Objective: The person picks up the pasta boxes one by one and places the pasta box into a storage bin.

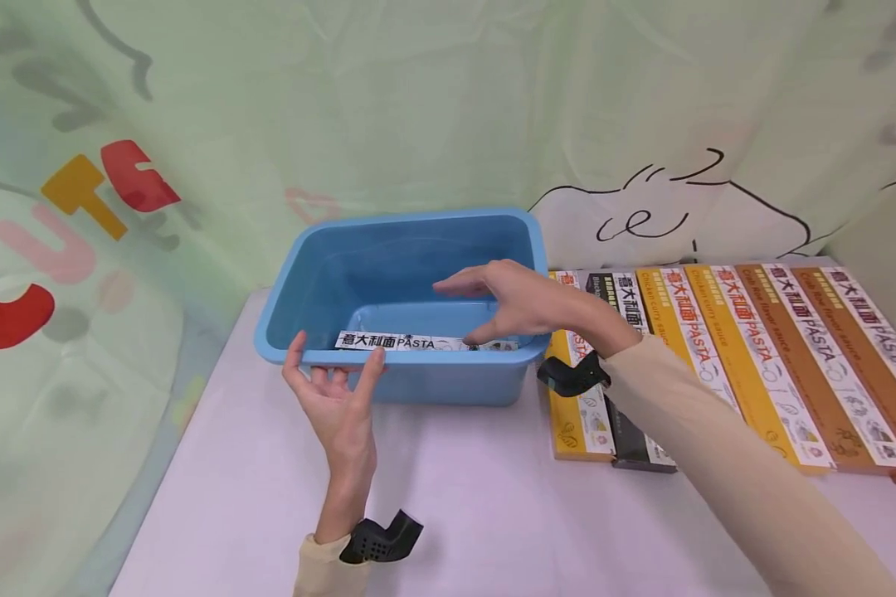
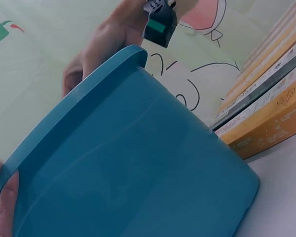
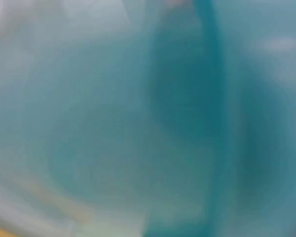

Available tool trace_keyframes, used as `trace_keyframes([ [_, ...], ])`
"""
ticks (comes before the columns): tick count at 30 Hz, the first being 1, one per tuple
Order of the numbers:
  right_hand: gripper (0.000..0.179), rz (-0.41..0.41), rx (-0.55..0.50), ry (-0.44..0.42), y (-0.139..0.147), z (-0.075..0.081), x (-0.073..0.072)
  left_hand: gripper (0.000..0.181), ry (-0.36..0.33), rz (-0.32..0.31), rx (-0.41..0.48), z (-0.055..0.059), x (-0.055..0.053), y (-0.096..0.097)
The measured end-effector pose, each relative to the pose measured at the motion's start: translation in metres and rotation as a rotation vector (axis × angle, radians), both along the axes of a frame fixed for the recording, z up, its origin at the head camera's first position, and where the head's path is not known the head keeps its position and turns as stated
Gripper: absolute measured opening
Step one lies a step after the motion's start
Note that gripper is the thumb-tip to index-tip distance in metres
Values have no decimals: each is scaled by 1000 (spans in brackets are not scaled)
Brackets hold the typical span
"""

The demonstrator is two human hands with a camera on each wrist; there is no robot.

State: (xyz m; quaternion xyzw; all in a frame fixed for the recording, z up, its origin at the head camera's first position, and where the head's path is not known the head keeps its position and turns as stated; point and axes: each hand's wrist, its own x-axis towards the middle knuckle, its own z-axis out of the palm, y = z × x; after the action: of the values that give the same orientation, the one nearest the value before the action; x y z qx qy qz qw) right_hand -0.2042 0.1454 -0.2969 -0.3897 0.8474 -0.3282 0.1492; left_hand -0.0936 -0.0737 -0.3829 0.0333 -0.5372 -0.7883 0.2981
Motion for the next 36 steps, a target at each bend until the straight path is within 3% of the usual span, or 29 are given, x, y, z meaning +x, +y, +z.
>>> trace_keyframes([
  [9, 63, -105, -126, 71, 36, 12, 39, 93, 13, -8, -1, 0, 1, -1],
  [13, 67, -241, -225, 117, 51, 12, 62, 93, 21, -5, -4, 0, 1, -2],
  [17, 69, -409, -328, 206, 61, 1, 86, 93, 18, 0, -2, -1, 1, -2],
  [21, 68, -560, -415, 262, 70, -21, 102, 92, 17, -7, 6, -2, 1, -1],
  [26, 64, -706, -442, 261, 84, -65, 113, 92, 17, -15, 5, -2, 1, 0],
  [31, 65, -736, -470, 244, 88, -111, 120, 92, 13, -13, -4, -2, 1, -1],
  [36, 72, -767, -399, 186, 78, -132, 130, 92, 13, -14, -2, -2, 1, -1],
])
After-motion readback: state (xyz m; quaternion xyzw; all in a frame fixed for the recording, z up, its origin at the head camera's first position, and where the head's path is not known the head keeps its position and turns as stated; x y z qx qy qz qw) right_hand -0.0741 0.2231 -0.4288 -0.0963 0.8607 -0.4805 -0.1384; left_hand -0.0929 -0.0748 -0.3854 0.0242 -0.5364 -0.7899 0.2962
